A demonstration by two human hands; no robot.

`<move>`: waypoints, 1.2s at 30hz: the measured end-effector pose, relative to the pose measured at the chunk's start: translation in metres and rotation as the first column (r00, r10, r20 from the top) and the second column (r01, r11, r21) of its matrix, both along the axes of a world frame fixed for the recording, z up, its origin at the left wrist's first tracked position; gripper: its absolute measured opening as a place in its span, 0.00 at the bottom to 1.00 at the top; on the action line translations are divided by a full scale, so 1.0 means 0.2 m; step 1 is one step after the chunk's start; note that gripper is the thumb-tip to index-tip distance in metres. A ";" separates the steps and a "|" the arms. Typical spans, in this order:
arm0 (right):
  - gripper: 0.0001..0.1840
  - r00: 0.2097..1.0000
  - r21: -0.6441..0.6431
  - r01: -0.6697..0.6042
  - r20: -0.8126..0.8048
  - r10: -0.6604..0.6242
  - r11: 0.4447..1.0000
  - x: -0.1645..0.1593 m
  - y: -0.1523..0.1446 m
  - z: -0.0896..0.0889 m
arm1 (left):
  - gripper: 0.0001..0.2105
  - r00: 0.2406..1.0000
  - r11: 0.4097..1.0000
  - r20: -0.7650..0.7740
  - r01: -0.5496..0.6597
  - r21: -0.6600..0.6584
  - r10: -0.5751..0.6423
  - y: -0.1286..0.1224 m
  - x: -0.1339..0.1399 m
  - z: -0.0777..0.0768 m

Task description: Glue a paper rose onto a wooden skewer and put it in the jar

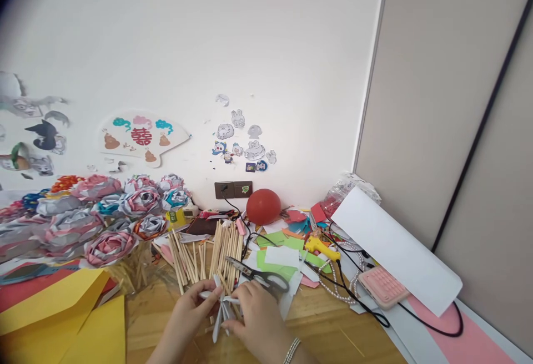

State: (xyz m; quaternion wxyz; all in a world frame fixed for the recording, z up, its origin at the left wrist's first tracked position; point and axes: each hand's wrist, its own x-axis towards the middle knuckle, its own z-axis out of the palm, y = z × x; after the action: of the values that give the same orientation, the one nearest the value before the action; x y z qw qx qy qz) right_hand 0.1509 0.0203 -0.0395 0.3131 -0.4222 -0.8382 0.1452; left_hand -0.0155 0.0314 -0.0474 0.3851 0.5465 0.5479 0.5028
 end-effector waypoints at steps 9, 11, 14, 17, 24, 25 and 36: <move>0.08 0.979 0.166 0.085 0.168 -0.113 0.982 -0.01 0.03 -0.08 | 0.21 0.766 0.872 -0.604 0.122 0.474 0.221 -0.03 0.00 -0.10; 0.06 0.970 0.218 0.100 0.196 -0.144 0.971 -0.01 0.05 -0.11 | 0.16 0.657 0.842 -0.721 0.245 0.481 0.220 -0.03 -0.01 -0.09; 0.06 0.964 0.252 0.112 0.209 -0.167 0.961 -0.01 0.07 -0.13 | 0.13 0.525 0.833 -0.842 0.407 0.374 0.121 -0.03 -0.01 -0.05; 0.08 0.982 0.216 0.083 0.150 -0.117 0.973 -0.01 0.07 -0.11 | 0.07 0.485 0.840 -0.873 0.449 0.303 0.056 -0.05 0.00 0.00; 0.06 0.992 0.069 -0.075 -0.096 0.081 0.995 0.04 0.07 -0.07 | 0.04 0.403 0.855 -0.906 0.416 0.310 0.132 -0.06 0.02 0.02; 0.05 0.994 0.075 -0.083 -0.066 0.088 0.994 0.05 0.07 -0.07 | 0.04 0.403 0.856 -0.905 0.413 0.311 0.134 -0.06 0.02 0.01; 0.07 0.942 0.334 -0.026 0.323 -0.088 0.942 0.00 0.04 -0.04 | 0.10 0.413 0.891 -0.901 0.347 0.292 0.135 -0.09 0.06 0.04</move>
State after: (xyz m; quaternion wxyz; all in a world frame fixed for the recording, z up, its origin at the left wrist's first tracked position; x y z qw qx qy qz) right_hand 0.1518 0.0284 -0.0477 0.2360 -0.3948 -0.8846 -0.0775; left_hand -0.0040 0.0125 -0.0403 -0.0722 0.8353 0.5027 0.2106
